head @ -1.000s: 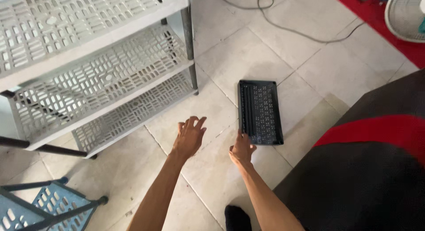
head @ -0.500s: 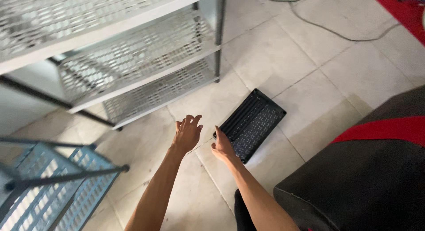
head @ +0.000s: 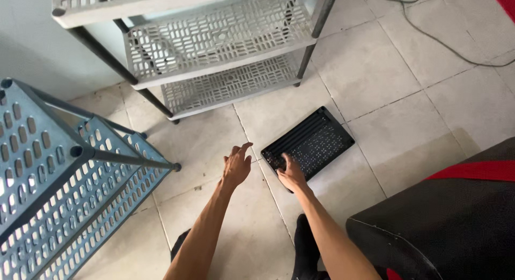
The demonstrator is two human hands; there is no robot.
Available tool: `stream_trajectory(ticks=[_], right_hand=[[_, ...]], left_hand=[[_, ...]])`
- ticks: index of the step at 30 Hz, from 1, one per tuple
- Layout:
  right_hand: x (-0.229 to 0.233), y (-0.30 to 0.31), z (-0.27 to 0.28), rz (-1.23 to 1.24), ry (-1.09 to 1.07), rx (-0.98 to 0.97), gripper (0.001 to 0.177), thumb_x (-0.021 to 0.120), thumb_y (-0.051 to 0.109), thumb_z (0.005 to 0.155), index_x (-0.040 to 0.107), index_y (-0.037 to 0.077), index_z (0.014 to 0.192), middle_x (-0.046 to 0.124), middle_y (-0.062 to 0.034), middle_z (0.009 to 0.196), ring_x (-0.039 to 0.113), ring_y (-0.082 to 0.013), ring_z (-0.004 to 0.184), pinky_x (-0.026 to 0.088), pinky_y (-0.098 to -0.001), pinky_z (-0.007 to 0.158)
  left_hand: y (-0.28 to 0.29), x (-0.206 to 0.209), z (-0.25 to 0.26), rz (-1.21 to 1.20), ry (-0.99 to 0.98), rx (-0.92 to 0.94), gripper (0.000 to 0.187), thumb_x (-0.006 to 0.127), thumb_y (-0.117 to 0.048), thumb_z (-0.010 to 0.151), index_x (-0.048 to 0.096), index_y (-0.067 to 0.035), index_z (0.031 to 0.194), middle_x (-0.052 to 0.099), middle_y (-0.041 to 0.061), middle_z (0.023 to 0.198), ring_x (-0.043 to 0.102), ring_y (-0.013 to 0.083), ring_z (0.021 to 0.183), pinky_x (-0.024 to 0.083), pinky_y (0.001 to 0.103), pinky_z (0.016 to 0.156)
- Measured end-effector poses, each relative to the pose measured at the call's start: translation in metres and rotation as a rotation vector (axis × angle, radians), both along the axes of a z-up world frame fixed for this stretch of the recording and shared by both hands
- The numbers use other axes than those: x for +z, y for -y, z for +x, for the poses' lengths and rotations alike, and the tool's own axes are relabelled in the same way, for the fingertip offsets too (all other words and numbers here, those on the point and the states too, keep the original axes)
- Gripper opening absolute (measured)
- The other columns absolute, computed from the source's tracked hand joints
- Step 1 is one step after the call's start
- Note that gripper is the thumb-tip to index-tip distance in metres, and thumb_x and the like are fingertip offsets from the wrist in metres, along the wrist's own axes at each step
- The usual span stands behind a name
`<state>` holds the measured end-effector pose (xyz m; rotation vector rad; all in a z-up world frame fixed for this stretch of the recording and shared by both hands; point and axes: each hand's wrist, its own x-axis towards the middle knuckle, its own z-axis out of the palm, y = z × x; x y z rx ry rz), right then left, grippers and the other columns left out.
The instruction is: The person sits on the floor assembling a small blue plastic shelving rack. They insert metal leg tubes into the corner sockets of the perforated shelves, press the shelves together, flip and reposition the unit, then begin fitting tubes into a black tray piece on the floor.
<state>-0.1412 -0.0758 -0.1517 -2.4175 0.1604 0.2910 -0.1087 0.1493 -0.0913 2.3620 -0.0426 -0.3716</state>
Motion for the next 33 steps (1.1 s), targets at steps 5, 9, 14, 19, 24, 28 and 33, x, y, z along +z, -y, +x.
stream_trajectory(ticks=[5,9,14,19,24,28,33], right_hand=[[-0.037,-0.011,-0.014,0.121,-0.345,0.007,0.050,0.064,0.027,0.094,0.058,0.012,0.141,0.069,-0.0172,0.132,0.068,-0.0305,0.119,0.054,-0.0403,0.102],[-0.056,-0.048,-0.011,-0.026,-0.127,0.162,0.055,0.063,0.014,0.088,0.056,0.014,0.142,0.065,-0.0209,0.131,0.062,-0.0369,0.119,0.050,-0.0443,0.097],[-0.037,-0.109,-0.020,0.087,-0.183,0.315,0.073,0.059,0.009,0.087,0.038,0.016,0.156,0.063,-0.0246,0.133,0.065,-0.0396,0.111,0.053,-0.0441,0.092],[0.003,-0.147,-0.024,0.127,-0.349,0.366,0.073,0.051,0.002,0.088,0.042,0.026,0.157,0.064,-0.0209,0.132,0.069,-0.0348,0.106,0.055,-0.0416,0.090],[0.018,-0.134,-0.018,-0.015,0.000,0.255,0.060,0.066,-0.002,0.083,0.059,0.018,0.139,0.055,-0.0181,0.137,0.056,-0.0334,0.124,0.049,-0.0399,0.105],[0.026,-0.100,-0.006,-0.244,0.111,0.188,0.069,0.075,-0.002,0.073,0.055,0.013,0.137,0.043,-0.0189,0.143,0.045,-0.0409,0.125,0.042,-0.0464,0.106],[0.026,-0.072,-0.001,-0.337,0.127,0.237,0.063,0.076,0.000,0.075,0.056,0.014,0.133,0.049,-0.0166,0.133,0.050,-0.0372,0.120,0.047,-0.0466,0.103]], left_hand=[[0.002,0.001,0.003,-0.039,0.001,0.042,0.052,0.062,-0.015,0.095,0.050,-0.024,0.145,0.059,0.017,0.131,0.060,0.0387,0.120,0.034,0.070,0.105],[-0.011,-0.006,0.004,-0.104,-0.054,0.147,0.053,0.060,-0.016,0.094,0.050,-0.026,0.145,0.062,0.013,0.129,0.065,0.0327,0.115,0.042,0.061,0.103],[-0.048,-0.023,-0.012,-0.091,-0.100,0.250,0.054,0.061,-0.015,0.092,0.050,-0.026,0.143,0.064,0.010,0.125,0.070,0.0270,0.103,0.045,0.052,0.098],[-0.086,-0.034,-0.027,-0.079,-0.049,0.292,0.051,0.061,-0.011,0.089,0.057,-0.026,0.138,0.066,0.011,0.121,0.070,0.0280,0.099,0.045,0.051,0.095],[-0.099,-0.045,-0.032,-0.076,-0.012,0.299,0.034,0.057,-0.007,0.091,0.072,-0.019,0.119,0.072,0.017,0.101,0.070,0.0353,0.092,0.055,0.045,0.084],[-0.083,-0.060,-0.032,-0.106,0.000,0.214,0.030,0.056,-0.006,0.091,0.074,-0.015,0.113,0.074,0.020,0.093,0.072,0.0380,0.088,0.056,0.045,0.080],[-0.065,-0.076,-0.033,-0.069,-0.123,0.113,0.037,0.058,-0.009,0.090,0.065,-0.015,0.126,0.075,0.016,0.097,0.072,0.0364,0.096,0.049,0.053,0.093]])
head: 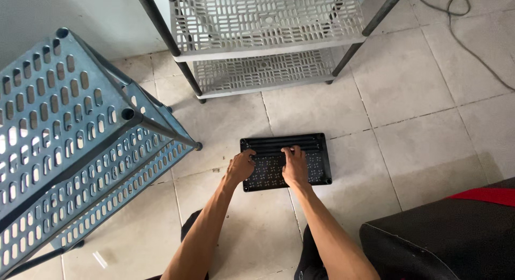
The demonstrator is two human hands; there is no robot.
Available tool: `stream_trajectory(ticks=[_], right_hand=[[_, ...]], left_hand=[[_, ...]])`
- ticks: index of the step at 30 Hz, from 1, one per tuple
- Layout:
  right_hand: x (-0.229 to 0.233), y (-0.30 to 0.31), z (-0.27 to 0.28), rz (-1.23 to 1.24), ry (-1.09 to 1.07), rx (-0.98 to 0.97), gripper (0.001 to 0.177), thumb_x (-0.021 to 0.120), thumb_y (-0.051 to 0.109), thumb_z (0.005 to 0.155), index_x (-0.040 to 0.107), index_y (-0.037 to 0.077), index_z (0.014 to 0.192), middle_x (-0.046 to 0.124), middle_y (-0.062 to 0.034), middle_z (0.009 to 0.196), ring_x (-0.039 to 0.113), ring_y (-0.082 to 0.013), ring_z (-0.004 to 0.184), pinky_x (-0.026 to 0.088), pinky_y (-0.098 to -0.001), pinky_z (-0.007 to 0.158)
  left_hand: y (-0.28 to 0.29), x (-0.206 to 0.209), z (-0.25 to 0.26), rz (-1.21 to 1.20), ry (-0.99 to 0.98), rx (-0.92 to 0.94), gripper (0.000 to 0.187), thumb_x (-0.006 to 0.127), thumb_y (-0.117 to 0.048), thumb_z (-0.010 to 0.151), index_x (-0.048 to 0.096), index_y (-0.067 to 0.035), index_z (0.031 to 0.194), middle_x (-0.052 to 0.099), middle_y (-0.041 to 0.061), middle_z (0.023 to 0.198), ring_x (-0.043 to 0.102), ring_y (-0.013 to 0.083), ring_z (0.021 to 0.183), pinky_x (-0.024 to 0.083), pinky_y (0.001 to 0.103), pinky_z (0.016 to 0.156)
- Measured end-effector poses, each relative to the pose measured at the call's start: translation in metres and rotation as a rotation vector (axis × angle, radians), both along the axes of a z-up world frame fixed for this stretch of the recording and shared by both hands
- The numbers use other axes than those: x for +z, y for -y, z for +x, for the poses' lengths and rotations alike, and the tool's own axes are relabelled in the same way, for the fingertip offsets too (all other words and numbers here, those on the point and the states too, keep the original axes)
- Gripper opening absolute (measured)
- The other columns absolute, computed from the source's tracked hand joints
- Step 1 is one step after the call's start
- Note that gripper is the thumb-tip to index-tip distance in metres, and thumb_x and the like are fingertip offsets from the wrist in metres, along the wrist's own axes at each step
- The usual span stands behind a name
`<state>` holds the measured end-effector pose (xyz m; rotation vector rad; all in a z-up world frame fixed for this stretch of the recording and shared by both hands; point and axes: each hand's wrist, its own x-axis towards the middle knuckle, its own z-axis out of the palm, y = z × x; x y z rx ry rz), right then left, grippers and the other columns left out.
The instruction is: The person sits on the floor assembling a small blue plastic shelving rack. They insert metal leg tubes into the corner sockets of the perforated shelves, press the shelves together, flip and reposition the unit, then begin fitting tubes into a black tray piece on the floor.
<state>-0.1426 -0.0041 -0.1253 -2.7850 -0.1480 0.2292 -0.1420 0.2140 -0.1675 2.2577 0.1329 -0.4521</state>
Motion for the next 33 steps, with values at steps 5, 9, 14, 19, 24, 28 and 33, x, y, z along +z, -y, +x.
stream_trajectory(ticks=[5,9,14,19,24,28,33], right_hand=[[-0.005,0.002,-0.005,-0.060,0.012,-0.002,0.052,0.077,0.003,0.075,0.060,0.013,0.123,0.052,-0.0149,0.124,0.053,-0.0351,0.114,0.050,-0.0477,0.094],[-0.006,0.000,-0.011,-0.081,-0.006,-0.018,0.026,0.075,0.009,0.085,0.063,0.014,0.109,0.055,-0.0120,0.116,0.057,-0.0325,0.109,0.052,-0.0483,0.088],[0.003,-0.005,-0.017,0.002,-0.029,0.018,0.023,0.073,0.013,0.088,0.063,0.014,0.109,0.058,-0.0114,0.111,0.060,-0.0329,0.103,0.054,-0.0455,0.084],[0.005,-0.010,-0.014,0.181,0.196,-0.015,0.023,0.070,0.015,0.093,0.063,0.010,0.114,0.062,-0.0137,0.104,0.061,-0.0370,0.099,0.052,-0.0479,0.079],[0.004,-0.010,0.009,0.607,0.002,-0.225,0.018,0.066,0.018,0.099,0.065,0.009,0.114,0.075,-0.0101,0.096,0.069,-0.0254,0.081,0.053,-0.0392,0.071],[0.010,0.000,0.022,1.182,-0.272,-0.363,0.016,0.058,0.018,0.105,0.065,0.005,0.113,0.076,-0.0104,0.101,0.061,-0.0149,0.071,0.050,-0.0308,0.063],[0.030,0.012,0.022,1.482,-0.397,-0.515,0.018,0.056,0.019,0.105,0.064,0.006,0.114,0.077,-0.0085,0.106,0.067,-0.0112,0.076,0.055,-0.0276,0.070]], left_hand=[[0.002,-0.009,-0.003,0.111,0.024,-0.053,0.048,0.068,-0.009,0.087,0.061,-0.013,0.134,0.063,0.016,0.131,0.057,0.0355,0.121,0.029,0.072,0.103],[-0.009,-0.011,-0.008,0.249,0.052,-0.158,0.050,0.067,-0.007,0.083,0.061,-0.011,0.132,0.061,0.011,0.135,0.059,0.0289,0.124,0.033,0.060,0.106],[-0.032,0.014,-0.008,0.231,0.059,-0.109,0.049,0.064,-0.005,0.084,0.062,-0.011,0.134,0.061,0.015,0.132,0.063,0.0331,0.117,0.036,0.056,0.104],[-0.032,0.046,-0.006,0.061,0.096,0.022,0.041,0.064,-0.009,0.088,0.065,-0.013,0.129,0.068,0.016,0.120,0.066,0.0352,0.111,0.046,0.054,0.095],[-0.025,0.063,0.005,-0.131,0.164,0.162,0.037,0.057,-0.009,0.092,0.067,-0.011,0.127,0.074,0.018,0.103,0.072,0.0348,0.095,0.056,0.042,0.083],[-0.014,0.060,0.007,-0.258,0.119,0.095,0.037,0.065,-0.013,0.087,0.069,-0.010,0.124,0.077,0.013,0.092,0.074,0.0281,0.088,0.057,0.039,0.079],[0.002,0.070,-0.001,-0.315,0.066,-0.035,0.027,0.074,-0.023,0.092,0.075,-0.005,0.112,0.077,0.010,0.095,0.073,0.0205,0.090,0.056,0.035,0.080]])
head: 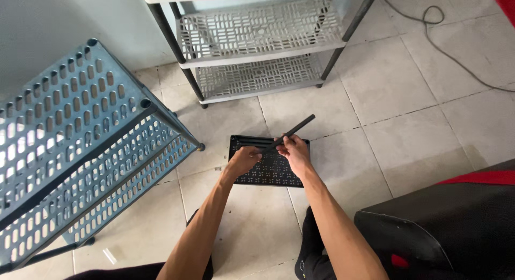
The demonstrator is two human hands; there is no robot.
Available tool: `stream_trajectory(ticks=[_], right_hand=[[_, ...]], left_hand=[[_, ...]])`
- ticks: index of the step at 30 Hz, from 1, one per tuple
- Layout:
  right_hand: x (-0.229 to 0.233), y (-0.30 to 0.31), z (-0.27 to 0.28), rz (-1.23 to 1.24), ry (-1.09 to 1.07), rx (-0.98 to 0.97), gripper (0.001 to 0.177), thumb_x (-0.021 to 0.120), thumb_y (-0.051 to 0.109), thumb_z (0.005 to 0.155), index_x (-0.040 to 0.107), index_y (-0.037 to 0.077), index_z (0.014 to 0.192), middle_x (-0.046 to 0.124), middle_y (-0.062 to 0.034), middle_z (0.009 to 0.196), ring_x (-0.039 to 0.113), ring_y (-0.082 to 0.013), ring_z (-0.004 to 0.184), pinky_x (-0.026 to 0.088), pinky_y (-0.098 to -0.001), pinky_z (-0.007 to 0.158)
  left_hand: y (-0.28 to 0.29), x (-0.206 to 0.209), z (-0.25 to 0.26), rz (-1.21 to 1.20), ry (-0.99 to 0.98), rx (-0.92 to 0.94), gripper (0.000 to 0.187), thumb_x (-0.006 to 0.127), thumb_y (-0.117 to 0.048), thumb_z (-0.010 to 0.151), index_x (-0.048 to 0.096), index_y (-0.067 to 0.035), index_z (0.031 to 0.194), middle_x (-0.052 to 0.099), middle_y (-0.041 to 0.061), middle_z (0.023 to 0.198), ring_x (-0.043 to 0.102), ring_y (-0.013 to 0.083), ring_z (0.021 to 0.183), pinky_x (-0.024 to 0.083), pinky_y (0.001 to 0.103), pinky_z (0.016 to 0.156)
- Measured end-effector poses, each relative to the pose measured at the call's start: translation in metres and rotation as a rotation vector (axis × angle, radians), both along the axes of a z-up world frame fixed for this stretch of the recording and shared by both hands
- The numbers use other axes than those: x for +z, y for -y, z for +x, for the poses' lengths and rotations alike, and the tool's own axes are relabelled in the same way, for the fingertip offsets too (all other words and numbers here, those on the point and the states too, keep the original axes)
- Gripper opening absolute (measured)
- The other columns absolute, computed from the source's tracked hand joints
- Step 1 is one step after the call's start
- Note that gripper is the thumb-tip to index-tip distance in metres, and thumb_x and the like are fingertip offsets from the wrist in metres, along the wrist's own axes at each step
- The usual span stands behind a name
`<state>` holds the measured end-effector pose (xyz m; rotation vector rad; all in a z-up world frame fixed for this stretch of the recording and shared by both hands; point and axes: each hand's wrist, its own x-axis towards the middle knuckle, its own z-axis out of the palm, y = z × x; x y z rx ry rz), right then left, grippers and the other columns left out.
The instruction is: The person sits on the floor assembling a small blue plastic shelving rack. They insert metal leg tubes into the corner sockets of the perforated shelves, press the shelves together, flip and reposition the unit, then begin fitting tubes into a black tray piece on the floor.
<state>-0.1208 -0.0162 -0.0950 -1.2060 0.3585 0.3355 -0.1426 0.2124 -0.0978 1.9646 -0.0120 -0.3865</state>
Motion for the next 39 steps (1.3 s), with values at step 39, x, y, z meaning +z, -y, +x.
stream_trajectory(ticks=[39], right_hand=[[0.110,-0.015,-0.020,0.195,0.102,0.011,0.030,0.056,0.036,0.104,0.061,0.010,0.116,0.069,-0.0049,0.103,0.071,-0.0212,0.095,0.053,-0.0335,0.081]], left_hand=[[-0.025,0.087,-0.061,-0.255,0.090,0.232,0.016,0.072,-0.003,0.089,0.071,0.001,0.104,0.074,0.004,0.083,0.068,0.0112,0.078,0.055,0.029,0.073]])
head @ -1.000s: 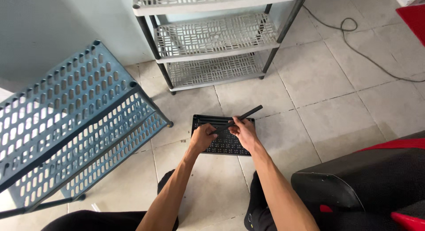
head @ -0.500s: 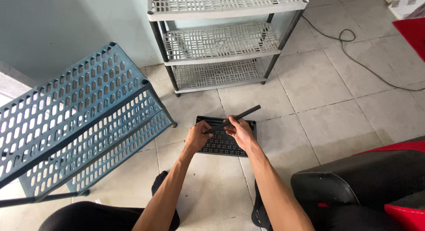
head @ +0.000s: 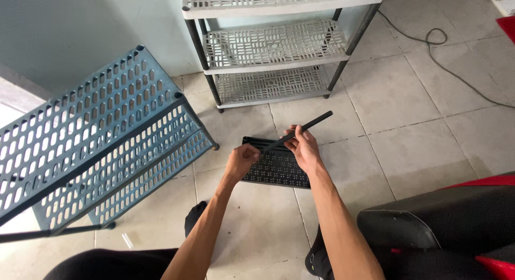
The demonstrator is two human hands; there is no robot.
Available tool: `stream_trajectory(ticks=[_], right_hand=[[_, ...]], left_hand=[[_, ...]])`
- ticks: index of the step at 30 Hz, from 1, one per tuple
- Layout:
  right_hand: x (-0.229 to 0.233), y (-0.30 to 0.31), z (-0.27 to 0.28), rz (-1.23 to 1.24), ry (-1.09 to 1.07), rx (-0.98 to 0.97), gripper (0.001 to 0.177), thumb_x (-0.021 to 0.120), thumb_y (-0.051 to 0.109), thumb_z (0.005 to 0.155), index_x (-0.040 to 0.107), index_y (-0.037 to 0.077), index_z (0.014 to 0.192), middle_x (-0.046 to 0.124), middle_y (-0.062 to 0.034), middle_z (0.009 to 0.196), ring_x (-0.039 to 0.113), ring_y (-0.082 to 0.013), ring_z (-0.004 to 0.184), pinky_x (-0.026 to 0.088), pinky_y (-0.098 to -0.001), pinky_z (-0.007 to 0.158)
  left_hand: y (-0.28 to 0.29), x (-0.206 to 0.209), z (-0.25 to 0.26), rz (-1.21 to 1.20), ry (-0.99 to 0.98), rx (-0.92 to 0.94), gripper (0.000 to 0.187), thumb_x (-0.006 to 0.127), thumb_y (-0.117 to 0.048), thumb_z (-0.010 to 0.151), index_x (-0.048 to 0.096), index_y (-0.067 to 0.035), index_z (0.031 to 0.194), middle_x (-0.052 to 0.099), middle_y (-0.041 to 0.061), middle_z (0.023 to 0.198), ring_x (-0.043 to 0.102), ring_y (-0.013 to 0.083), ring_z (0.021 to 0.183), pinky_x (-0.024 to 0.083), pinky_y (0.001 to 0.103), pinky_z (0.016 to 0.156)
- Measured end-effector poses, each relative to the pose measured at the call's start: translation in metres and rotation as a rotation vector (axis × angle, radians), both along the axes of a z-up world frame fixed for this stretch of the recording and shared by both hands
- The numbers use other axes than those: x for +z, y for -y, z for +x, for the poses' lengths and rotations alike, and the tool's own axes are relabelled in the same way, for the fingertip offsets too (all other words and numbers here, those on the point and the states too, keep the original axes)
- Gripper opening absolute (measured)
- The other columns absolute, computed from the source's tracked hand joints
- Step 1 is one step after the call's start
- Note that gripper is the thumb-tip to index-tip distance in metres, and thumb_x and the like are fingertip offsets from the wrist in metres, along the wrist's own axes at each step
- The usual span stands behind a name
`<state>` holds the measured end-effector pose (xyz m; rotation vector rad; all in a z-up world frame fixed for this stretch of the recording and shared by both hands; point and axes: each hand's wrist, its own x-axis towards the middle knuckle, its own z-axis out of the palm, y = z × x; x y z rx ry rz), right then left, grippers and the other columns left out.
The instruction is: The person sits on the floor assembling a small blue plastic shelving rack. They insert metal leg tubes into the corner sockets of the perforated shelves, press the shelves together, flip and reposition the unit, then begin fitting tubes into a black tray piece on the floor.
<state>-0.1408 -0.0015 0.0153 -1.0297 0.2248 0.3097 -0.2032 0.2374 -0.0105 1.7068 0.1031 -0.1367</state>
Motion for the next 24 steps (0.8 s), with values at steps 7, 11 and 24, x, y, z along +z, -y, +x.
stream_trajectory(ticks=[7,11,24], right_hand=[[-0.019,0.016,0.008,-0.010,-0.069,-0.055,0.032,0.056,0.038,0.105,0.061,0.010,0.118,0.069,-0.0059,0.103,0.069,-0.0221,0.096,0.053,-0.0334,0.080],[-0.058,0.024,0.015,-0.198,-0.179,-0.050,0.031,0.053,0.036,0.103,0.062,0.010,0.118,0.074,-0.0051,0.106,0.072,-0.0200,0.096,0.053,-0.0344,0.078],[-0.180,0.045,-0.015,-0.891,-0.148,-0.046,0.026,0.062,0.008,0.095,0.069,0.015,0.119,0.060,-0.0054,0.082,0.059,-0.0162,0.067,0.058,-0.0345,0.062]], left_hand=[[-0.024,-0.053,0.003,0.168,-0.093,0.081,0.025,0.066,-0.003,0.086,0.073,-0.006,0.110,0.072,0.007,0.081,0.068,0.0152,0.073,0.054,0.033,0.067],[-0.027,-0.088,0.007,0.329,-0.193,0.111,0.028,0.062,-0.005,0.088,0.074,-0.014,0.111,0.074,0.008,0.089,0.071,0.0214,0.076,0.055,0.036,0.064],[-0.007,-0.131,0.010,0.726,-0.138,0.031,0.064,0.074,-0.005,0.077,0.061,-0.024,0.136,0.049,0.017,0.133,0.046,0.0352,0.127,0.035,0.056,0.104]])
